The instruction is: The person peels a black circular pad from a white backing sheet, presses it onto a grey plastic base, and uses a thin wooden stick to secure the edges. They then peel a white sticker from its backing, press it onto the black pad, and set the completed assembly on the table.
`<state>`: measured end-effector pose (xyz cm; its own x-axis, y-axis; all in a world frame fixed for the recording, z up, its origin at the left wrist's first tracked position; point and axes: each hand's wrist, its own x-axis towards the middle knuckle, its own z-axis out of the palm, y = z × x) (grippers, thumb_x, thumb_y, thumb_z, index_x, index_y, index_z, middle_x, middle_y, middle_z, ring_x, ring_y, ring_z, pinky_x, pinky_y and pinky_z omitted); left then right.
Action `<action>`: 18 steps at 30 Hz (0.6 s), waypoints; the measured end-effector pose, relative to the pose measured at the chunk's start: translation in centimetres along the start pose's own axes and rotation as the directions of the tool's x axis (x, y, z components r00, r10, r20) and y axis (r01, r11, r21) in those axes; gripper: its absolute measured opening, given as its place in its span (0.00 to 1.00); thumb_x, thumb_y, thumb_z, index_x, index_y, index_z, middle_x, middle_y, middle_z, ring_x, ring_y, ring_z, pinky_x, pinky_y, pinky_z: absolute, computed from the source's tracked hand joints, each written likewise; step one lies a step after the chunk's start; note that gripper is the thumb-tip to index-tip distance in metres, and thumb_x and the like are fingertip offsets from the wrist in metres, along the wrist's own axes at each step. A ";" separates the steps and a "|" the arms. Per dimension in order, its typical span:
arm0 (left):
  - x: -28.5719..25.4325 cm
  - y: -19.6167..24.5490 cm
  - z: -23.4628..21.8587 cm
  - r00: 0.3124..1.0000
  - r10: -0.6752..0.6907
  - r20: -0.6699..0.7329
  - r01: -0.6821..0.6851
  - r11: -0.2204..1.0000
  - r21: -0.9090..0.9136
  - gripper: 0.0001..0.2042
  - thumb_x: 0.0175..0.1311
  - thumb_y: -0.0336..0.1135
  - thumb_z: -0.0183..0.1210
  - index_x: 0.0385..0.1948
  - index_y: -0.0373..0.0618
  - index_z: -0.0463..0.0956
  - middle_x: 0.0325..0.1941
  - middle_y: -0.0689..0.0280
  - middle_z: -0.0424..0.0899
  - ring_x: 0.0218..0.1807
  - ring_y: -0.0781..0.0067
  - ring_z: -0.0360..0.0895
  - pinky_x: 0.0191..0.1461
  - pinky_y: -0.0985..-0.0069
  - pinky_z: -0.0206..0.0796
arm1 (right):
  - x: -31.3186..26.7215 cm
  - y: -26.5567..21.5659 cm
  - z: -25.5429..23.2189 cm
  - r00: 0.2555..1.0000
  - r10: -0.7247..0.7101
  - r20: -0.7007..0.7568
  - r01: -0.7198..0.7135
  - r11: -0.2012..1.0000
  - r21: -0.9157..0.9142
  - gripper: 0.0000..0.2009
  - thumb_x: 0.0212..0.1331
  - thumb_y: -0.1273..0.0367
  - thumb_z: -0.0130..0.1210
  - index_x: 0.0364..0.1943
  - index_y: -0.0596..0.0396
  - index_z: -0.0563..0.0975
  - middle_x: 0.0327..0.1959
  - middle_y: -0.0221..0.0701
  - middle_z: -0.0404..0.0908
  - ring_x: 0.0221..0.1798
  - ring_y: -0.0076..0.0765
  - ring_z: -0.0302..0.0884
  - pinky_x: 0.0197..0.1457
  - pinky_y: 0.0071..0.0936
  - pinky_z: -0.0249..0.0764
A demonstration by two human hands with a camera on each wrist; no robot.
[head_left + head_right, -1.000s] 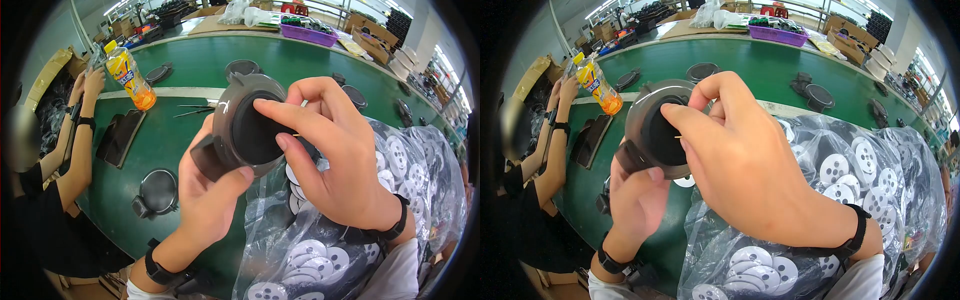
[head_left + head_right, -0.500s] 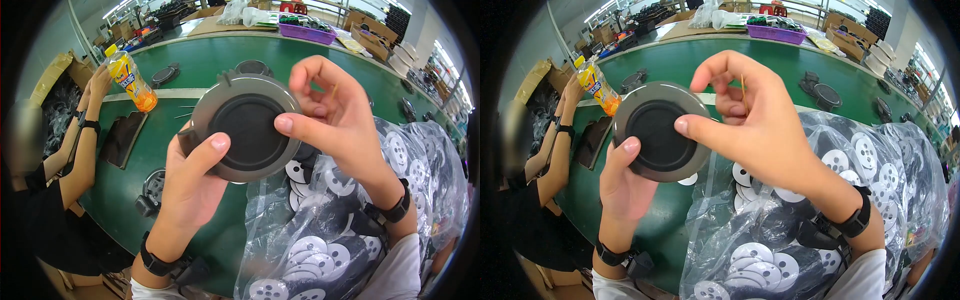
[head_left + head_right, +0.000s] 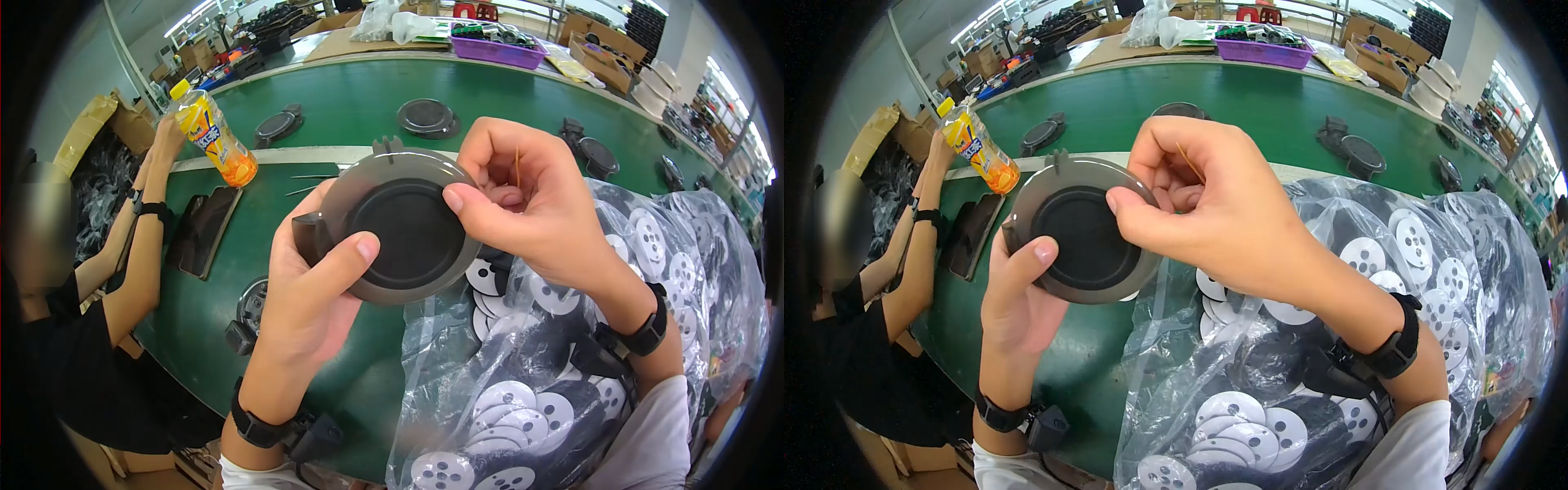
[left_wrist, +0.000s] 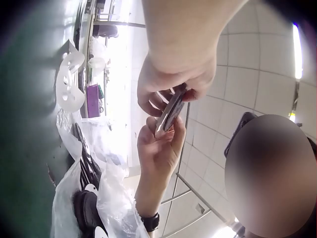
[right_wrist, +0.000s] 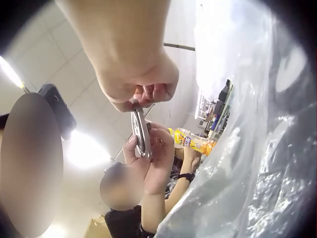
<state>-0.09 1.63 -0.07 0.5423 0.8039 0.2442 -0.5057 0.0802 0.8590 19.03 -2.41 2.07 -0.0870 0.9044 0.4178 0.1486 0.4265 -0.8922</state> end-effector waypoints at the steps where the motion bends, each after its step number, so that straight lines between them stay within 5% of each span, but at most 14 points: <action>1: 0.1 0.0 0.1 1.000 -0.021 -0.011 0.021 1.000 -0.001 0.21 0.52 0.27 0.56 0.50 0.32 0.64 0.47 0.59 0.74 0.49 0.71 0.72 0.55 0.73 0.64 | 0.1 0.0 -0.1 1.000 0.022 -0.021 -0.024 0.995 -0.092 0.09 0.54 0.69 0.57 0.23 0.56 0.70 0.21 0.19 0.69 0.21 0.09 0.60 0.23 0.11 0.55; 3: 0.4 0.1 0.0 0.999 -0.043 -0.029 0.043 0.999 0.004 0.21 0.53 0.28 0.56 0.50 0.32 0.64 0.46 0.59 0.74 0.49 0.71 0.72 0.54 0.73 0.64 | 0.4 0.2 -0.3 0.998 0.041 -0.040 -0.047 0.984 -0.174 0.09 0.54 0.69 0.57 0.23 0.58 0.71 0.20 0.21 0.70 0.21 0.11 0.62 0.24 0.13 0.58; 5: 0.9 0.2 -0.4 0.995 -0.086 -0.048 0.088 0.995 0.039 0.19 0.53 0.28 0.56 0.48 0.35 0.66 0.46 0.60 0.74 0.49 0.72 0.72 0.53 0.74 0.64 | 1.0 0.6 -1.1 0.984 0.133 0.116 -0.137 0.990 0.026 0.09 0.54 0.68 0.58 0.23 0.59 0.73 0.21 0.22 0.71 0.23 0.12 0.66 0.26 0.14 0.62; 7: 1.4 0.0 -1.6 0.991 -0.084 -0.104 0.089 0.995 0.050 0.16 0.56 0.32 0.55 0.45 0.39 0.68 0.44 0.62 0.74 0.48 0.71 0.71 0.52 0.71 0.64 | 1.4 0.5 -2.5 0.995 0.080 0.052 -0.081 0.997 0.015 0.08 0.55 0.68 0.57 0.27 0.59 0.75 0.22 0.22 0.74 0.27 0.14 0.69 0.30 0.14 0.65; 10: 2.5 0.7 -5.3 0.948 0.142 -0.284 -0.106 0.984 0.141 0.16 0.62 0.43 0.48 0.42 0.39 0.69 0.41 0.62 0.71 0.47 0.67 0.69 0.53 0.66 0.63 | 2.4 1.2 -5.9 0.981 -0.044 -0.187 0.000 0.973 -0.231 0.09 0.56 0.66 0.56 0.31 0.60 0.76 0.23 0.24 0.75 0.28 0.15 0.69 0.32 0.14 0.65; 11: 2.6 1.1 -6.7 0.933 0.180 -0.311 -0.131 0.976 0.172 0.15 0.62 0.42 0.47 0.42 0.40 0.69 0.42 0.62 0.71 0.47 0.68 0.70 0.53 0.66 0.62 | 2.8 1.8 -7.6 0.956 -0.069 -0.285 -0.040 0.933 -0.359 0.11 0.55 0.65 0.56 0.32 0.60 0.76 0.24 0.24 0.75 0.28 0.15 0.70 0.33 0.14 0.66; 12: 2.7 1.4 -7.3 0.899 0.224 -0.376 -0.138 0.960 0.241 0.14 0.61 0.41 0.47 0.41 0.40 0.69 0.41 0.63 0.71 0.47 0.69 0.70 0.53 0.67 0.62 | 3.4 4.7 -10.4 0.890 -0.240 -0.388 -0.042 0.804 -0.594 0.13 0.55 0.65 0.56 0.35 0.63 0.76 0.22 0.26 0.74 0.28 0.18 0.71 0.34 0.16 0.67; 13: 2.8 1.5 -7.6 0.860 0.268 -0.434 -0.137 0.941 0.309 0.13 0.61 0.39 0.47 0.41 0.41 0.70 0.41 0.64 0.71 0.46 0.70 0.70 0.53 0.68 0.62 | 3.2 6.4 -11.8 0.888 -0.239 -0.393 -0.048 0.802 -0.595 0.13 0.55 0.65 0.56 0.35 0.63 0.76 0.22 0.26 0.74 0.28 0.18 0.71 0.34 0.16 0.67; 15: 2.9 1.5 -7.3 0.860 0.307 -0.407 -0.145 0.913 0.381 0.12 0.61 0.38 0.47 0.40 0.41 0.70 0.40 0.65 0.72 0.46 0.71 0.70 0.52 0.69 0.62 | 2.6 8.2 -13.6 0.732 -0.661 -0.164 -0.177 0.048 -0.983 0.15 0.53 0.64 0.57 0.36 0.64 0.75 0.21 0.30 0.74 0.28 0.25 0.72 0.36 0.19 0.68; 17: 2.9 1.1 -6.6 0.860 0.343 -0.378 -0.156 0.881 0.446 0.11 0.61 0.37 0.47 0.40 0.41 0.70 0.39 0.66 0.72 0.45 0.72 0.70 0.52 0.70 0.62 | 2.5 7.1 -12.7 0.768 -0.627 -0.131 -0.072 0.120 -0.990 0.15 0.51 0.64 0.57 0.38 0.63 0.75 0.21 0.34 0.74 0.28 0.31 0.73 0.36 0.24 0.70; 18: 2.9 0.8 -6.1 0.881 0.320 -0.347 -0.145 0.884 0.445 0.10 0.60 0.35 0.47 0.39 0.42 0.70 0.38 0.67 0.72 0.45 0.73 0.70 0.51 0.71 0.61 | 2.6 5.5 -11.2 0.913 -0.361 -0.189 -0.032 0.398 -0.917 0.14 0.50 0.65 0.57 0.37 0.63 0.76 0.22 0.35 0.75 0.28 0.31 0.73 0.36 0.25 0.70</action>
<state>-3.02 7.64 -1.47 0.0831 0.9391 0.3336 -0.2267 -0.3081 0.9239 30.66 2.47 0.16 0.0527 0.6747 0.7362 0.9652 0.1547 -0.2109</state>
